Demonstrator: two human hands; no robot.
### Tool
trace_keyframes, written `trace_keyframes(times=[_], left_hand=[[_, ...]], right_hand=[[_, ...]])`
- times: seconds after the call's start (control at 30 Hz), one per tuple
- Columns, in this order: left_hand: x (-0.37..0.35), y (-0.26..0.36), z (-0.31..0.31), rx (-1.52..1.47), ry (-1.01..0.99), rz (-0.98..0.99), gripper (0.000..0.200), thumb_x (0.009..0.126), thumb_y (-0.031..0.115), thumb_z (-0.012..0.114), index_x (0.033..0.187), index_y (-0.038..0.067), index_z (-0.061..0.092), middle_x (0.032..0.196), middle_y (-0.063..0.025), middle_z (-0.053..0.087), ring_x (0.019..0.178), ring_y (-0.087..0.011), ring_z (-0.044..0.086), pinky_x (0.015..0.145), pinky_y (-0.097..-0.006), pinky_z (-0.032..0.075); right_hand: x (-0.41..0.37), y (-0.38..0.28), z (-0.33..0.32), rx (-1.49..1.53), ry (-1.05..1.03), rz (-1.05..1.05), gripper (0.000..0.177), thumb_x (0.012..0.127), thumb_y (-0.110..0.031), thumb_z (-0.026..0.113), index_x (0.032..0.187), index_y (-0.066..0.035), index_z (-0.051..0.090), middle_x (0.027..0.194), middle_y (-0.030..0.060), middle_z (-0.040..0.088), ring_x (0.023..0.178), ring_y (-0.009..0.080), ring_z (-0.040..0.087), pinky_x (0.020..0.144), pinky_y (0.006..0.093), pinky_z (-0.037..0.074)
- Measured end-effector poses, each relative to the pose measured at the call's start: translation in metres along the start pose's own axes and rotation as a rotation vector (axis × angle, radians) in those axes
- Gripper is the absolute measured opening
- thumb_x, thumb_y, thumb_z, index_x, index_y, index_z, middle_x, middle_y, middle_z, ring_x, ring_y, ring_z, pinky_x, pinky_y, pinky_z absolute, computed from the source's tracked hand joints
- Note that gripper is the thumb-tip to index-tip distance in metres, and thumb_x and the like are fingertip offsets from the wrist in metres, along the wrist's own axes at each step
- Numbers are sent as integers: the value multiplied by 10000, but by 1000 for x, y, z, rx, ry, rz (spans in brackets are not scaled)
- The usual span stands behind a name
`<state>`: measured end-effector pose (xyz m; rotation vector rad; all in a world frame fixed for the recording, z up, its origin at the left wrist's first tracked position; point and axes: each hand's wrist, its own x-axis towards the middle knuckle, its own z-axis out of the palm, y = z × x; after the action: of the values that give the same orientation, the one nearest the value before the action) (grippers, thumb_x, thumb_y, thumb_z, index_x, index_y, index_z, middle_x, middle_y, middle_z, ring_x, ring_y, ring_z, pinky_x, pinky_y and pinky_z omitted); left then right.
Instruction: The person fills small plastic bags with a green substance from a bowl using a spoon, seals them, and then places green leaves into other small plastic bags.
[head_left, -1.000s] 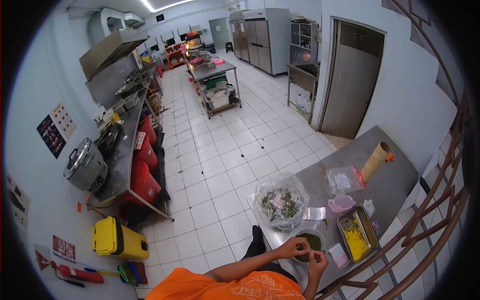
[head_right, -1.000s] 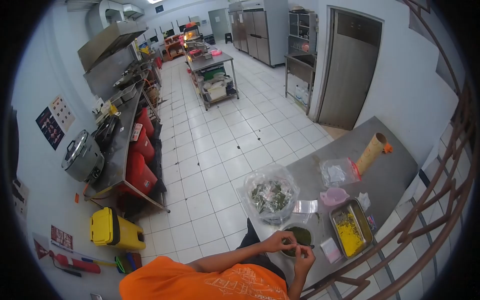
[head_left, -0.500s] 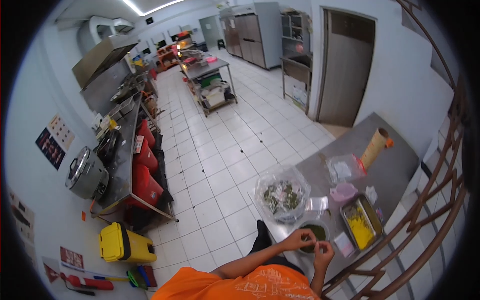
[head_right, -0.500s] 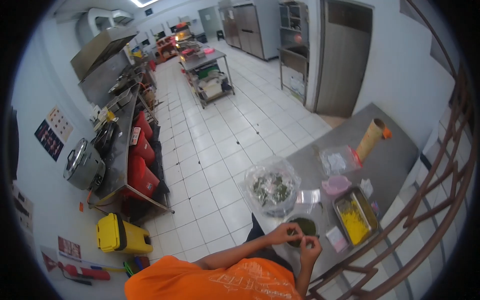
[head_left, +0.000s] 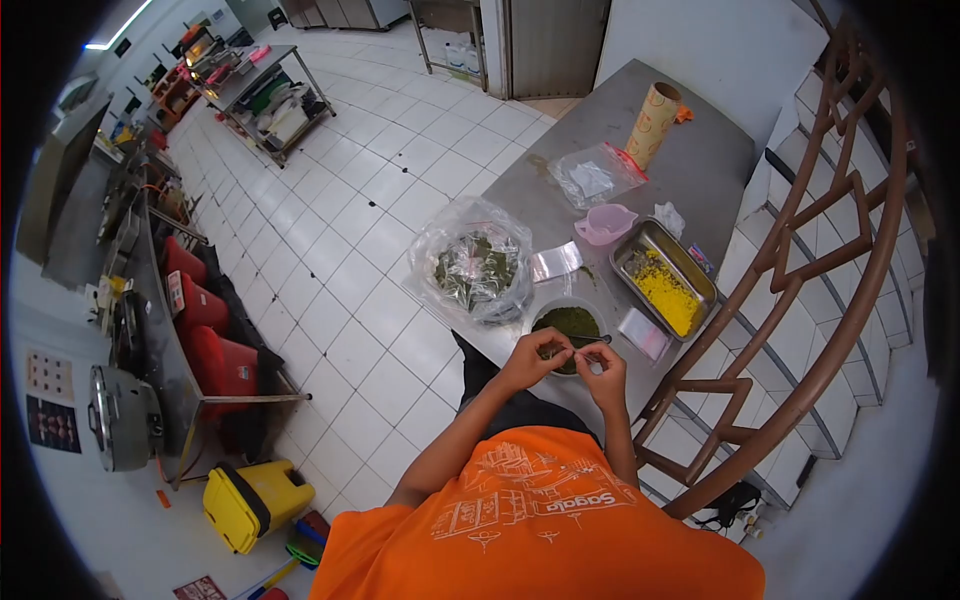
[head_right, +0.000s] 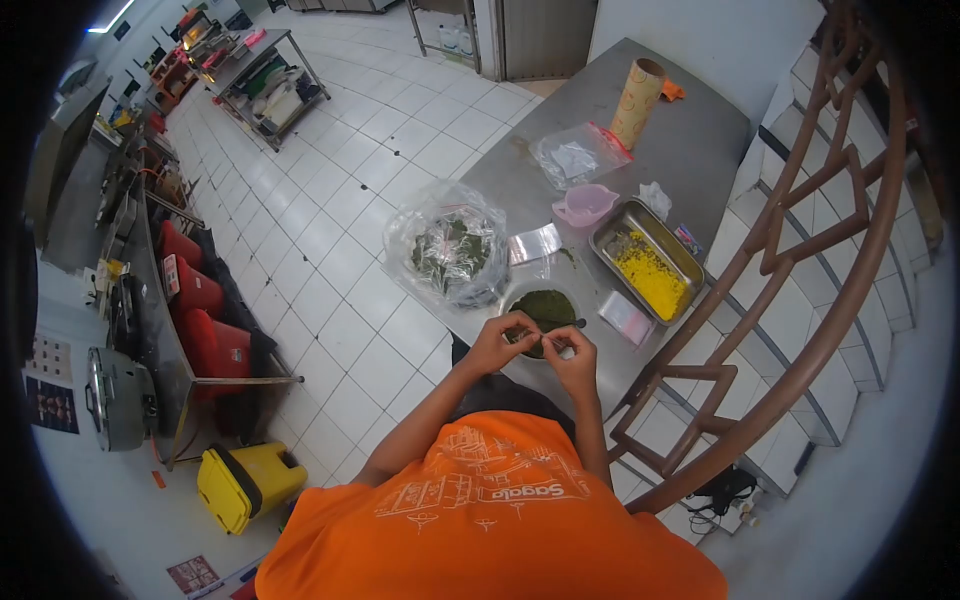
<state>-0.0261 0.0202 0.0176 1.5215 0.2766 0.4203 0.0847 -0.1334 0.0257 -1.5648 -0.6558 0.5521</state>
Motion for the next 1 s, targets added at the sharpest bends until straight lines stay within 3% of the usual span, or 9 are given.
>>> trace_keyframes(times=[0.1, 0.2, 0.43, 0.53, 0.63, 0.77, 1.0], left_hand=[[-3, 14, -5, 6, -33, -40, 155, 935, 133, 752, 1028, 16, 709, 950, -25, 694, 902, -95, 627, 810, -273, 503], [-5, 16, -13, 69, -38, -25, 155, 929, 134, 757, 1028, 19, 722, 942, -34, 703, 883, -110, 632, 808, -279, 503], [-9, 8, -30, 136, -43, 24, 146, 920, 128, 768, 1017, 24, 733, 939, -57, 719, 854, -138, 648, 796, -292, 512], [-11, -4, -35, 23, -46, 4, 120, 928, 103, 752, 999, 12, 722, 944, -54, 720, 865, -134, 659, 808, -287, 518], [-12, -5, -32, -93, 115, -111, 123, 936, 127, 746, 988, 19, 717, 921, -36, 722, 857, -127, 654, 795, -282, 511], [-7, 10, -40, 59, 249, -127, 124, 941, 133, 740, 987, 22, 709, 903, -20, 720, 854, -107, 656, 802, -282, 516], [-6, 12, -46, 73, 311, -96, 74, 889, 44, 771, 915, 7, 713, 897, -39, 725, 827, -118, 686, 758, -272, 540]], right_hand=[[-1, 9, 8, 87, 41, -12, 71, 896, 9, 735, 953, -4, 694, 863, 21, 674, 793, 91, 639, 728, 253, 506], [-3, 9, 3, -6, -91, 28, 86, 912, 30, 719, 978, -2, 675, 975, 41, 669, 901, 113, 645, 829, 265, 518], [-8, 13, 22, 116, -58, 34, 77, 924, -15, 732, 989, -5, 692, 959, 35, 680, 899, 97, 641, 812, 255, 505], [-5, 14, 26, 163, -83, 51, 78, 937, -28, 727, 1001, -4, 688, 970, 33, 681, 914, 96, 642, 823, 253, 506], [3, 14, 35, 235, -74, 62, 86, 946, -40, 724, 1015, -4, 686, 979, 31, 683, 937, 99, 644, 841, 252, 507], [25, 2, 44, 251, -129, 93, 101, 948, -53, 726, 1023, -2, 683, 986, 28, 688, 960, 100, 648, 857, 252, 505], [49, 0, 46, 163, -305, 159, 97, 953, -63, 715, 1018, -1, 679, 981, 27, 699, 950, 93, 658, 853, 247, 517]])
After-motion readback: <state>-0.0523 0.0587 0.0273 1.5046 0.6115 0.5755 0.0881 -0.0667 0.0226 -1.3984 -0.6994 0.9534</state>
